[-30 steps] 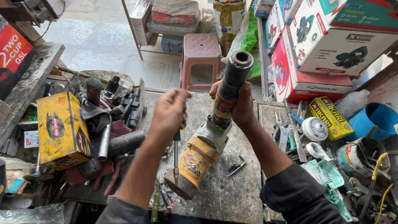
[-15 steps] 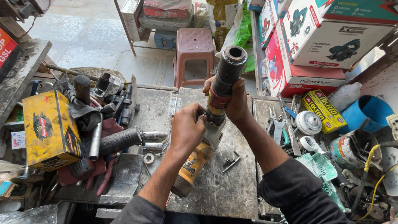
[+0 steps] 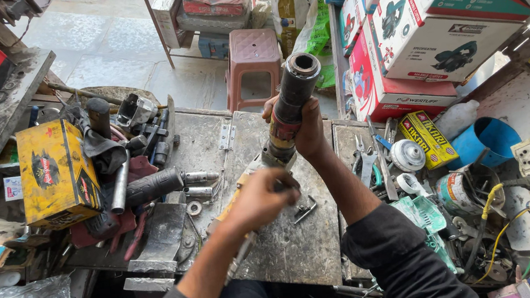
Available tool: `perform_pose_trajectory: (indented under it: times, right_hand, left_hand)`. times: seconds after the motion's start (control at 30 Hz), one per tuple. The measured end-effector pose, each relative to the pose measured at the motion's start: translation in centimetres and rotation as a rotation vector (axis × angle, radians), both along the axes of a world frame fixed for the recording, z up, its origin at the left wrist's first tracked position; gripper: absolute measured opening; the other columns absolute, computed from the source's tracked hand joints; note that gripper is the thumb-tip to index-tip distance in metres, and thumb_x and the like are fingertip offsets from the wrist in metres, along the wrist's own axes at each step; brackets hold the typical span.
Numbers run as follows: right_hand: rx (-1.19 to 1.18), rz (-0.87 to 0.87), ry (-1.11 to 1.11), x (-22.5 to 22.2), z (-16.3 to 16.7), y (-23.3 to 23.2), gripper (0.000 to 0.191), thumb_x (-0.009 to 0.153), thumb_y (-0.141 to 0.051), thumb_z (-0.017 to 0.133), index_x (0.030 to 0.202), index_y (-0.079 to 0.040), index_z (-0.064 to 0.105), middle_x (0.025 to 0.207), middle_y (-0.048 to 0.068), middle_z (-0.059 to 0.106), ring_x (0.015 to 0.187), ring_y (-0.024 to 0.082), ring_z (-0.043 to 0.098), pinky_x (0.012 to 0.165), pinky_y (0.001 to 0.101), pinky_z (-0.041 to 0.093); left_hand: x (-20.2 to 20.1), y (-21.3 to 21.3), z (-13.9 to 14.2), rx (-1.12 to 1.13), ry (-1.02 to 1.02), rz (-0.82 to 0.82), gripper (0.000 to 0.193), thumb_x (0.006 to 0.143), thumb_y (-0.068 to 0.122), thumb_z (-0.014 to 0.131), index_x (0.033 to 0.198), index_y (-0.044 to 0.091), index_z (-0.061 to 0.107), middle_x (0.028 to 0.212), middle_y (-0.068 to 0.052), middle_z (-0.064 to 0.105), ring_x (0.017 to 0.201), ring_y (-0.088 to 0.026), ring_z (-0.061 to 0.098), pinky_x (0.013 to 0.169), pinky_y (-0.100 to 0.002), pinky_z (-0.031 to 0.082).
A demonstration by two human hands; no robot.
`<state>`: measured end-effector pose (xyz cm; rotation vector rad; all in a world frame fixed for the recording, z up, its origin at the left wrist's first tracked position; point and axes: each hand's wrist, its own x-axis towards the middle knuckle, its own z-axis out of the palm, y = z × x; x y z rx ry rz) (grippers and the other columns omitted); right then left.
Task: The person picks up a yellow angle grinder from the cluttered workbench and works on its front end, using a screwdriver to loosen and remove components from the tool's spindle and housing. They hold the grinder upright while turning parts by hand and with the screwdriver, adjusting and repositioning the tool repeatedly on the bench.
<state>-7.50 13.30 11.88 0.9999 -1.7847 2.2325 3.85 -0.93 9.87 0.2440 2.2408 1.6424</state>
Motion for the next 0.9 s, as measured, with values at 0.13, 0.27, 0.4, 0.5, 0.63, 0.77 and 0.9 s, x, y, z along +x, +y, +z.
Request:
perform_pose_trajectory:
  times: [0.13,0.27,0.4,0.5,0.63,0.77,0.9]
  right_hand:
    - [-0.015,0.023,-0.015,-0.1,-0.1,-0.1,0.099,0.096,-0.088,0.025,0.102,0.003,0.063,0.097,0.013,0.066,0.091,0.02,0.064,0.087,0.036,0.054]
    - [-0.001,0.011,-0.016,0.1,0.0,0.1,0.099,0.096,-0.088,0.024,0.102,0.003,0.063,0.097,0.012,0.066,0.09,0.02,0.064,0.086,0.0353,0.053]
    - [0.004,0.014,-0.044,0.6,0.0,0.6,0.1,0.093,-0.089,0.025,0.105,0.002,0.063,0.098,0.011,0.065,0.09,0.019,0.063,0.084,0.0349,0.052]
    - [-0.017,0.024,-0.034,0.7,-0.2,0.7,0.098,0.094,-0.089,0.025,0.104,0.001,0.062,0.099,0.011,0.066,0.092,0.019,0.063,0.086,0.0353,0.053]
    - [-0.025,0.025,-0.014,0.2,-0.4,0.4,0.097,0.094,-0.089,0.026,0.103,0.001,0.062,0.097,0.012,0.067,0.09,0.019,0.064,0.085,0.0347,0.053]
    - [-0.035,0.043,-0.001,-0.2,-0.2,0.2,0.097,0.095,-0.088,0.03,0.103,0.003,0.064,0.096,0.012,0.067,0.088,0.018,0.064,0.083,0.0343,0.054]
    - [-0.001,0.045,-0.037,0.0,-0.3,0.4,0.099,0.094,-0.088,0.028,0.106,0.003,0.065,0.1,0.011,0.068,0.09,0.017,0.065,0.082,0.0329,0.054]
  left_hand:
    - [3.4,5.5,-8.1,-0.251,0.167,0.063,0.019,0.079,0.016,0.078,0.09,0.001,0.075,0.092,-0.02,0.073,0.088,-0.036,0.072,0.081,-0.046,0.056]
    - [2.2,7.5,-16.6,-0.495,-0.037,0.127,0.015,0.083,0.015,0.071,0.094,0.004,0.07,0.098,-0.021,0.072,0.097,-0.039,0.071,0.084,-0.048,0.056]
    - [1.4,7.5,-19.3,-0.554,0.071,0.206,0.018,0.083,0.012,0.069,0.099,0.003,0.069,0.101,-0.021,0.072,0.099,-0.041,0.069,0.082,-0.051,0.054]
    - [2.9,7.4,-17.0,-0.472,0.118,0.185,0.033,0.084,0.015,0.072,0.115,0.004,0.064,0.098,-0.022,0.071,0.096,-0.043,0.068,0.082,-0.051,0.054]
    - [5.2,5.8,-7.8,-0.188,0.121,0.137,0.039,0.085,0.022,0.077,0.121,0.009,0.07,0.088,-0.016,0.072,0.089,-0.034,0.073,0.082,-0.046,0.056]
    - [3.7,2.6,1.8,0.075,0.402,0.342,0.064,0.086,0.029,0.082,0.137,0.0,0.055,0.091,-0.01,0.07,0.095,-0.018,0.069,0.082,-0.033,0.054]
    - [0.5,0.8,7.0,0.153,0.254,0.608,0.091,0.079,0.042,0.079,0.153,0.009,0.037,0.102,-0.008,0.055,0.09,-0.022,0.06,0.07,-0.036,0.054]
